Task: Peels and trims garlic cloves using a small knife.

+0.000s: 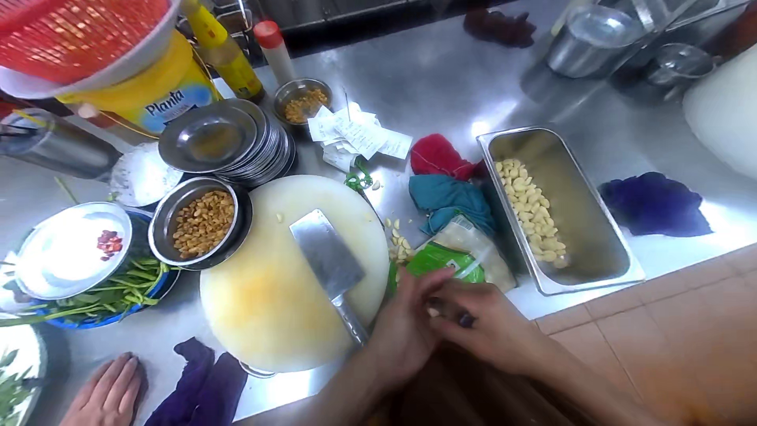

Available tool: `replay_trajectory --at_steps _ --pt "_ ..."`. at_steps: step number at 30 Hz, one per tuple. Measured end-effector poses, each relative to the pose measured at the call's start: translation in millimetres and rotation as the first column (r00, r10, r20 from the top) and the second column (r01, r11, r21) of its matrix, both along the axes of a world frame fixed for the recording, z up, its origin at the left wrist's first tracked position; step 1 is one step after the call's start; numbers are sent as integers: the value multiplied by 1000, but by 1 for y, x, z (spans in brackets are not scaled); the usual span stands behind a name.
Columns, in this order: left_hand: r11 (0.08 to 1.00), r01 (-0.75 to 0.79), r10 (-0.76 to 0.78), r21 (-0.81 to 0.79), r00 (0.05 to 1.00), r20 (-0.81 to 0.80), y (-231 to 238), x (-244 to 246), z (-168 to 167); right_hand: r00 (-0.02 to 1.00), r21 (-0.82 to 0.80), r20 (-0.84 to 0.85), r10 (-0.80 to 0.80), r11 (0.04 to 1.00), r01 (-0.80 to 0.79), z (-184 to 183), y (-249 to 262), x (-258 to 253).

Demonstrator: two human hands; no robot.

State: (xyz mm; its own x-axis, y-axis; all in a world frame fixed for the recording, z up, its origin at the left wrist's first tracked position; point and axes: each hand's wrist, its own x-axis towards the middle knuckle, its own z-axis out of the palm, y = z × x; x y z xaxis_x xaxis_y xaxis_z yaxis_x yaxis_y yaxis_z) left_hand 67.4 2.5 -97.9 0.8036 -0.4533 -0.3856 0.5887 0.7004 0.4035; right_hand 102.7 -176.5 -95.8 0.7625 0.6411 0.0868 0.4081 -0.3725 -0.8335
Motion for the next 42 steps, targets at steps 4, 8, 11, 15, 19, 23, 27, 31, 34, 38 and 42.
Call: replay_trajectory --at_steps 4,8,11,15,19,23,27,31,34,38,42 --pt "892 -114 22 437 978 210 7 -7 -2 979 75 -133 -153 984 164 4 -16 -4" --pt "372 -384 -166 845 868 468 21 -19 -29 920 -61 -188 -342 940 337 -2 -30 -4" --pt "291 -304 -232 907 898 375 24 -21 -45 895 -131 -237 -378 925 356 -8 -28 -9" --pt "277 -221 -248 935 924 292 23 -23 -60 898 -219 -190 -397 909 355 -10 -21 -9" --pt "254 -282 -127 925 939 321 28 -23 -55 912 -226 -89 -401 900 373 -9 -24 -9" --pt "252 -330 16 910 941 337 40 -23 -50 930 -275 -144 -338 917 291 -13 -26 -16" --pt "274 -382 60 883 923 381 45 -31 -49 961 -288 -103 -256 933 217 -18 -27 -20" --pt "331 -348 -163 877 895 416 44 -34 -38 987 -300 -90 -129 949 97 -14 -27 -18" --pt "500 -254 -388 828 789 476 34 -28 -27 988 -256 -147 -56 967 17 -11 -23 -18" --pt "629 -249 -336 736 767 547 17 -21 -25 983 -151 -155 -94 986 70 -10 -21 -19" --pt "786 -178 -155 592 870 467 16 -16 -10 970 -167 -177 -167 976 137 1 -22 -19"
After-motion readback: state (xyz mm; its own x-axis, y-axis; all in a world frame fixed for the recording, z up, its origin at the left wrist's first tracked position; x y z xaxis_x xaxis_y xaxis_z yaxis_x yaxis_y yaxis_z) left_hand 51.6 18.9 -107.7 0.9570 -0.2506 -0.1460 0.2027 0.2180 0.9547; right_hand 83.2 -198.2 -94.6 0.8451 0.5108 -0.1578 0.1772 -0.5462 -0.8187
